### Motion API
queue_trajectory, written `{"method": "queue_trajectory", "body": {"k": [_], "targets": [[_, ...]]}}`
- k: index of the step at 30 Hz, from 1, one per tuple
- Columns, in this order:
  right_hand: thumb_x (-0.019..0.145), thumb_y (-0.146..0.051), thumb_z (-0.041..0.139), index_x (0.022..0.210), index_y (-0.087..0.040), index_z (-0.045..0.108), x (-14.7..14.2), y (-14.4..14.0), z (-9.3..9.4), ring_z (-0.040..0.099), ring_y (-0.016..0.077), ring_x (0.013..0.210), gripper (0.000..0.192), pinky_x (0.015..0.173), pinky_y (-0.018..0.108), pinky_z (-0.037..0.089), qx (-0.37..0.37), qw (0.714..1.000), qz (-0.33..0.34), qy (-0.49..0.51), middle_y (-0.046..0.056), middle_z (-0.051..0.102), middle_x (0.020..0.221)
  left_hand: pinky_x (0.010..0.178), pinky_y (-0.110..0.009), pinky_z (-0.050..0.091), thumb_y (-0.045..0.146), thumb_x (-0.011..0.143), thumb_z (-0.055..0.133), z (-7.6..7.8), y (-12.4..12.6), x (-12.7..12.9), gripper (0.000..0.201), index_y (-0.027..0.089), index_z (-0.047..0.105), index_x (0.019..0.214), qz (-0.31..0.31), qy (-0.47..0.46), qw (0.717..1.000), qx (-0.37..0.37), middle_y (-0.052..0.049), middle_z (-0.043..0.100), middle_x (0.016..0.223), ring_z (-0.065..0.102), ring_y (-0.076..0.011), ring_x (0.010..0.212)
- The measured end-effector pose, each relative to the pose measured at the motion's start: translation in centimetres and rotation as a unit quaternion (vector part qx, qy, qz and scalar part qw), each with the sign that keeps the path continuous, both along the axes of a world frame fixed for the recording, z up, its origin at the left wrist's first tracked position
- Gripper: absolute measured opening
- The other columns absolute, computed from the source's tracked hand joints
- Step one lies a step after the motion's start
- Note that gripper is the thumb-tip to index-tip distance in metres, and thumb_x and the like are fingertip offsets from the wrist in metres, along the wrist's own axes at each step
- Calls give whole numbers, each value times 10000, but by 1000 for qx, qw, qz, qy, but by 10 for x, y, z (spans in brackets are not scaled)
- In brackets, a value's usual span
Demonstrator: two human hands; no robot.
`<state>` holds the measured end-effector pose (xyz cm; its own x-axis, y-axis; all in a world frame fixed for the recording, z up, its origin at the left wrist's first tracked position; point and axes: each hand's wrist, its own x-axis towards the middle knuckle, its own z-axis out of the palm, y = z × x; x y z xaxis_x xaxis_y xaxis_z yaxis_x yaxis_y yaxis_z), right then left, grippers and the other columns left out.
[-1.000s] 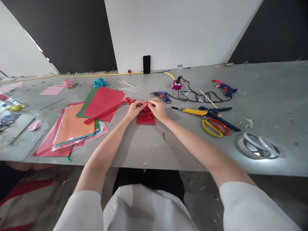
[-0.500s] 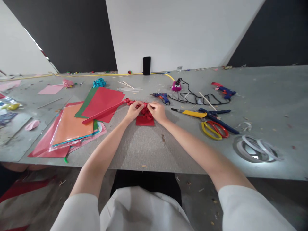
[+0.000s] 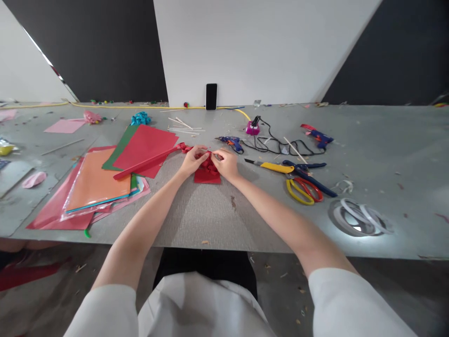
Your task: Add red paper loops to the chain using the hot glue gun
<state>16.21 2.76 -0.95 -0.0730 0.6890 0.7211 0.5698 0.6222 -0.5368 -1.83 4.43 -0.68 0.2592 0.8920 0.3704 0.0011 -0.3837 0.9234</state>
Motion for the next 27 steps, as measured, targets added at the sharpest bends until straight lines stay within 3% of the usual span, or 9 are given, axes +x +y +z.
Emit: {"method": "queue_trajectory", "body": {"k": [5,10,16,20,27], "targets": [[991,-376,602,861,-196,758,0,0,0,490,164,629,271,678,316,411,-5,1000,-1,-6,12,574,670,880,-291,540,514,880,777,-1,2,-1,436,141,737,1102,7,9,1000,21,-113,774,1046,714,-193,946],[998,-388,597,996,-208,771,2,2,-1,465,162,618,250,677,309,420,-9,1000,7,3,-14,508,662,868,-288,544,500,876,784,-1,1,0,414,139,737,1073,7,8,1000,29,-102,770,1003,705,-183,908],[1003,-384,596,948,-215,758,1,-1,0,449,161,621,241,664,305,411,-16,999,36,16,-11,505,664,872,-275,536,341,973,647,0,4,-1,200,165,742,969,32,10,999,21,-69,773,975,700,-171,920],[984,-354,613,933,-209,767,0,-1,1,446,155,621,218,653,301,399,-21,998,58,7,-10,516,670,848,-268,526,160,906,640,-1,6,1,99,161,724,959,50,10,999,15,-66,772,984,702,-165,909],[954,-349,648,937,-193,768,2,0,1,431,149,602,198,648,300,385,-31,999,30,32,-24,500,655,774,-261,515,163,842,707,3,1,1,95,147,718,935,54,25,998,17,-64,751,909,684,-159,829]]}}
